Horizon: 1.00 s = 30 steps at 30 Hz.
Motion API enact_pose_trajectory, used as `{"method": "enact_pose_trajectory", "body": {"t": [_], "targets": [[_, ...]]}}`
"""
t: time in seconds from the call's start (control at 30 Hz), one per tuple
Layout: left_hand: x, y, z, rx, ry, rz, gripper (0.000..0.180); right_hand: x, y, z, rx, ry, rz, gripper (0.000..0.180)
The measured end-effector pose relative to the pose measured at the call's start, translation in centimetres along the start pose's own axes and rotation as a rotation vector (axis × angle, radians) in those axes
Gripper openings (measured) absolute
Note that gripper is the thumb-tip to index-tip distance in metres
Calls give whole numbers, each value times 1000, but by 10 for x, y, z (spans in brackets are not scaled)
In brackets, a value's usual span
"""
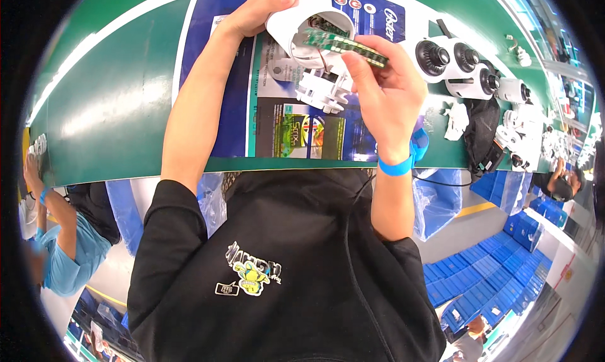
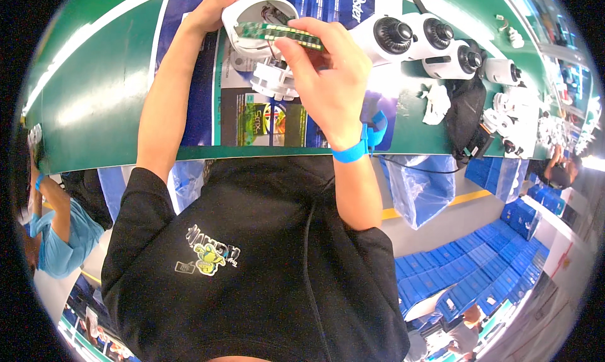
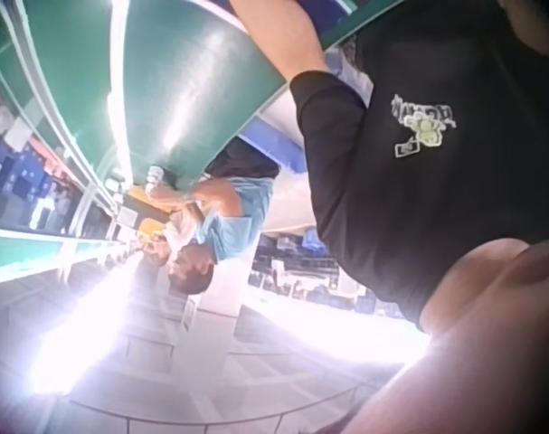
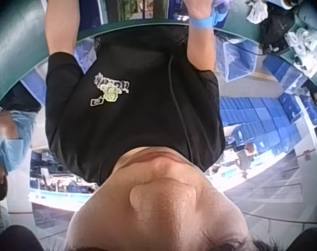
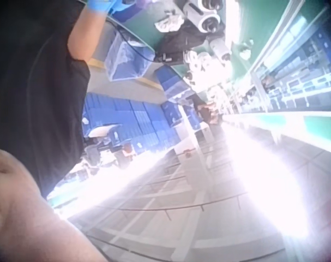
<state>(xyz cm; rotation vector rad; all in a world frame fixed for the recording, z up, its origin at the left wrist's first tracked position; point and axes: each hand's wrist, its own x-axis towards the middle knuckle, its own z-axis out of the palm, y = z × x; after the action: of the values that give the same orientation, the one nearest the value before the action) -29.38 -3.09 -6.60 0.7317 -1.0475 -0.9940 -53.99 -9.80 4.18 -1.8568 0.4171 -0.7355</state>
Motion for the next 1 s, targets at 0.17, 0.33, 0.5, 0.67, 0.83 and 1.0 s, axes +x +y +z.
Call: {"method": "enact_pose_trajectory", "body": {"t": [0.17,0.33,0.5,0.67,0.83,1.0], "targets": [[-6,10,8,64,139,-182,76,-8,-6,-2,-245,17,-183,18],[0,-3,-4,-115,-195,178,76,-14,-7,17,-264,49,-294,17],[-8,12,9,75,147,-168,76,-20,-2,19,-237,78,-262,16],[-7,14,11,94,152,-161,74,-25,-5,21,-267,83,-279,16],[0,-10,-8,-96,-182,190,73,-30,-6,25,-327,87,-302,14],[-4,12,7,27,-23,16,72,-31,-14,29,-320,120,-264,11]]}}
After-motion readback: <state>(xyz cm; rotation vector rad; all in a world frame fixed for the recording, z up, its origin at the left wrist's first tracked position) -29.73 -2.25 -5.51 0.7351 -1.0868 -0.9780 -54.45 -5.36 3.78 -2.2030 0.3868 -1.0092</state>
